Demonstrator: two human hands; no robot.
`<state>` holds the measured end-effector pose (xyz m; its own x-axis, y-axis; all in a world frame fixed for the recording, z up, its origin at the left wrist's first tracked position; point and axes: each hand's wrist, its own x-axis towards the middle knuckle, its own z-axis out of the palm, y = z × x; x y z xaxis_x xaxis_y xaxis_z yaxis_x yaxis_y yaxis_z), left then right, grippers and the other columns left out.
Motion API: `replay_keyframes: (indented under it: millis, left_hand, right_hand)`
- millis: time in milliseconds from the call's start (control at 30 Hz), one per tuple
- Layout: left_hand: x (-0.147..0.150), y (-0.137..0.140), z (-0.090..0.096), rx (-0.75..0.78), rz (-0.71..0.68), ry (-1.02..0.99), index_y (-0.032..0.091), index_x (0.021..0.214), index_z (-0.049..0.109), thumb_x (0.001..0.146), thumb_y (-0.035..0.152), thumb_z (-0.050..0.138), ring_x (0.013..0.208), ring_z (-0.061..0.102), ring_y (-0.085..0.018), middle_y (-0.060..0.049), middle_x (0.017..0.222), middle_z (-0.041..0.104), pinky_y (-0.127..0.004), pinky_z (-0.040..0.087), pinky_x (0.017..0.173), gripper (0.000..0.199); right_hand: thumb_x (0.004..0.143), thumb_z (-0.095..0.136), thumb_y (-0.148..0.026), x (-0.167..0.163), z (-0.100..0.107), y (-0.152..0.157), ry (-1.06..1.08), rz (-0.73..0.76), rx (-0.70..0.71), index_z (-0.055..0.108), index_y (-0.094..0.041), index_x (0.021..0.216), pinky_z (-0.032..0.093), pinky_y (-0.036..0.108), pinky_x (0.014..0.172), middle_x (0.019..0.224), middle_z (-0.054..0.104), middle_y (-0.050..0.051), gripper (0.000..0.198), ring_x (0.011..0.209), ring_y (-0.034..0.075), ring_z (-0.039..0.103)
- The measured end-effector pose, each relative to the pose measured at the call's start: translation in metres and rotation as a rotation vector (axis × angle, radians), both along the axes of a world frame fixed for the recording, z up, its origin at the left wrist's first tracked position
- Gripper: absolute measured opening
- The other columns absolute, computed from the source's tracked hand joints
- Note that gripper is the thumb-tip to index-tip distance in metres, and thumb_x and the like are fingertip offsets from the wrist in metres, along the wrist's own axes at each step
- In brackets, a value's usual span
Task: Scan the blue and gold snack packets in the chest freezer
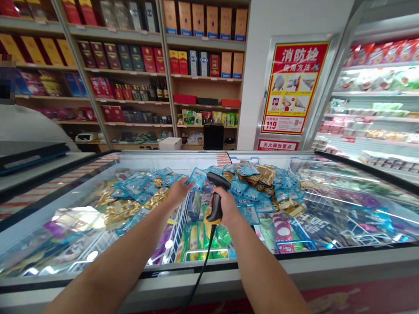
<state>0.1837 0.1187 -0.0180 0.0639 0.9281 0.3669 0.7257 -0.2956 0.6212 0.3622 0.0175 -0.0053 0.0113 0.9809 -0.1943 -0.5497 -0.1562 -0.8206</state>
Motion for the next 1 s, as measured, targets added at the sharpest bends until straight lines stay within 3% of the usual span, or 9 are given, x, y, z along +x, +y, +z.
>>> replay_keyframes:
  millis: [267,700,900,1000]
  left_hand:
    - [0.0,-0.001,0.001,-0.004,-0.013,0.014,0.019,0.114,0.066,0.087,0.033,0.055,0.111,0.061,-0.023,-0.005,0.114,0.07,-0.029,0.044,0.09,0.032]
    - [0.002,0.0,-0.001,-0.022,0.031,0.023,0.019,0.118,0.064,0.087,0.033,0.056,0.114,0.06,-0.024,-0.008,0.119,0.069,-0.031,0.044,0.092,0.035]
    - [-0.009,-0.005,0.003,0.109,0.316,0.136,0.013,0.136,0.05,0.086,0.014,0.049,0.122,0.052,-0.026,-0.017,0.131,0.058,-0.037,0.039,0.099,0.05]
    - [-0.01,-0.01,0.004,0.198,0.389,0.32,0.018,0.136,0.052,0.082,0.012,0.049,0.132,0.04,-0.03,-0.015,0.143,0.046,-0.043,0.032,0.106,0.055]
  right_hand:
    - [0.075,0.06,-0.033,-0.001,-0.001,0.0,-0.031,0.022,0.024,0.06,-0.016,0.066,0.041,0.021,0.039,0.05,0.058,0.001,0.019,0.04,0.011,0.049]
    - [0.075,0.06,-0.032,-0.001,-0.001,0.0,-0.019,0.022,0.009,0.06,-0.015,0.067,0.04,0.021,0.039,0.05,0.057,0.0,0.018,0.04,0.011,0.049]
    - [0.077,0.057,-0.029,-0.001,0.003,0.0,0.042,-0.112,-0.045,0.056,-0.016,0.065,0.039,0.021,0.039,0.048,0.056,0.0,0.018,0.039,0.01,0.049]
    - [0.078,0.057,-0.03,0.0,0.005,0.001,0.065,-0.158,-0.048,0.054,-0.018,0.066,0.039,0.021,0.04,0.047,0.055,-0.001,0.018,0.039,0.011,0.049]
